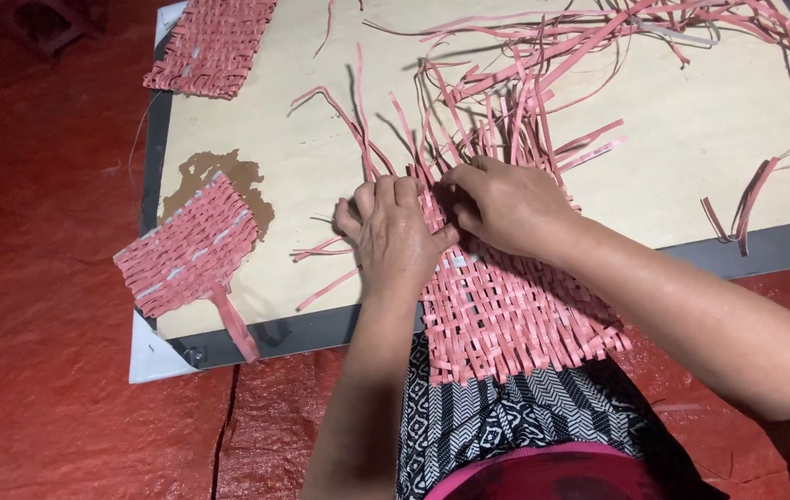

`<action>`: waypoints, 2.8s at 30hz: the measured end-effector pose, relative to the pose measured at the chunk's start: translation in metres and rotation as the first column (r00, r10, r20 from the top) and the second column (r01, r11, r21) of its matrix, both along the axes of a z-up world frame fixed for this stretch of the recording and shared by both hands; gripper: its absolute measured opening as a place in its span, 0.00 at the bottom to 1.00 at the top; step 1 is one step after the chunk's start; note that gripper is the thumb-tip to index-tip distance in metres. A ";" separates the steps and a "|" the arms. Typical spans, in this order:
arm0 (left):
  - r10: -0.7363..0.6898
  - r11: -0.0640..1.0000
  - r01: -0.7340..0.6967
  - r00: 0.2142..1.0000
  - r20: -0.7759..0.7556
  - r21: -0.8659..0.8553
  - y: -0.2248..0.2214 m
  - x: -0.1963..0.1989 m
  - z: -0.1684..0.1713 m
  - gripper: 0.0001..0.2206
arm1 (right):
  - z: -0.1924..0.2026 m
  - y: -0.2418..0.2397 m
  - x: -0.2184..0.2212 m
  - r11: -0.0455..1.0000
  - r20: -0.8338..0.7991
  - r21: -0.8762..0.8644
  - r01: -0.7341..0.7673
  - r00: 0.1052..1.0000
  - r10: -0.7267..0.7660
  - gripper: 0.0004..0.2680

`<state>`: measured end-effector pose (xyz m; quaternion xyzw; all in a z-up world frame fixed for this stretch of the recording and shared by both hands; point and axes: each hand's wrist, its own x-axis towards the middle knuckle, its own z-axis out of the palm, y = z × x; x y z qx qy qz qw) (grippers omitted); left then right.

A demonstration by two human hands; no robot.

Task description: Weaving pink plastic strips together on a flat surface to create a mat or fan.

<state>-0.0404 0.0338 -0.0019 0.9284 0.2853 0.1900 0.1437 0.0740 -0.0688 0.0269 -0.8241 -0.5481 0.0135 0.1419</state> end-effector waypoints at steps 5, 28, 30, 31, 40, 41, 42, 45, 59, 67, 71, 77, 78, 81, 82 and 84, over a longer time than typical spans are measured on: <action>0.073 0.997 -0.074 0.997 0.016 0.008 -0.001 -0.001 -0.001 0.30 | 0.006 0.010 0.006 0.991 -0.114 -0.125 0.036 0.992 -0.050 0.12; 0.121 0.992 -0.122 0.993 -0.009 -0.036 -0.007 0.000 0.011 0.27 | 0.010 0.025 0.016 0.969 -0.278 -0.245 0.044 0.954 -0.114 0.14; 0.123 0.992 -0.124 0.992 -0.016 -0.037 -0.009 0.000 0.013 0.26 | 0.013 0.023 0.013 0.968 -0.280 -0.245 0.050 0.953 -0.120 0.13; 0.128 0.991 -0.129 0.992 -0.021 -0.037 -0.009 0.000 0.015 0.26 | 0.014 0.022 0.012 0.968 -0.281 -0.244 0.053 0.952 -0.123 0.13; 0.122 0.993 -0.122 0.992 0.021 0.002 -0.006 -0.001 0.008 0.25 | 0.015 0.014 0.004 0.991 -0.284 -0.132 0.017 0.957 -0.054 0.11; 0.119 0.993 -0.119 0.993 0.025 0.003 -0.006 -0.001 0.007 0.25 | 0.020 0.012 0.004 0.991 -0.281 -0.130 0.020 0.958 -0.056 0.11; 0.127 0.992 -0.127 0.992 0.024 -0.002 -0.006 -0.001 0.007 0.26 | 0.024 0.010 0.003 0.991 -0.298 -0.131 -0.003 0.954 -0.036 0.11; 0.115 0.993 -0.115 0.993 0.023 -0.019 -0.009 -0.003 0.012 0.26 | 0.038 -0.007 0.004 1.000 -0.445 0.025 0.011 0.895 0.001 0.12; -0.079 0.995 0.079 0.997 -0.001 0.060 -0.017 0.018 0.014 0.15 | 0.022 -0.031 0.018 0.996 -0.053 0.038 0.077 0.996 -0.075 0.10; 0.020 0.998 -0.019 1.000 0.020 -0.057 -0.010 0.023 -0.004 0.09 | 0.012 -0.009 0.029 0.972 -0.160 -0.220 0.081 0.980 -0.118 0.15; 0.041 0.994 -0.039 0.999 0.019 -0.098 -0.016 0.021 0.006 0.09 | 0.017 -0.002 0.033 0.958 -0.212 -0.271 0.091 0.965 -0.152 0.15; 0.104 0.989 -0.103 0.994 0.013 -0.103 -0.020 0.025 0.010 0.09 | 0.015 0.002 0.035 0.952 -0.238 -0.297 0.072 0.960 -0.147 0.17; 0.107 0.990 -0.105 0.994 0.011 -0.098 -0.020 0.024 0.010 0.09 | 0.017 0.002 0.033 0.953 -0.243 -0.294 0.069 0.959 -0.145 0.16; 0.095 0.992 -0.094 0.995 0.010 -0.080 -0.019 0.024 0.006 0.09 | 0.031 -0.005 0.028 0.965 -0.299 -0.255 0.063 0.944 -0.141 0.15; 0.083 0.994 -0.082 0.997 0.012 -0.066 -0.018 0.025 0.004 0.09 | 0.037 -0.008 0.026 0.974 -0.349 -0.219 0.058 0.928 -0.133 0.14; 0.073 0.996 -0.072 0.997 0.020 -0.047 -0.020 0.026 0.008 0.09 | 0.037 -0.028 0.031 0.992 -0.475 0.066 0.106 0.878 -0.062 0.13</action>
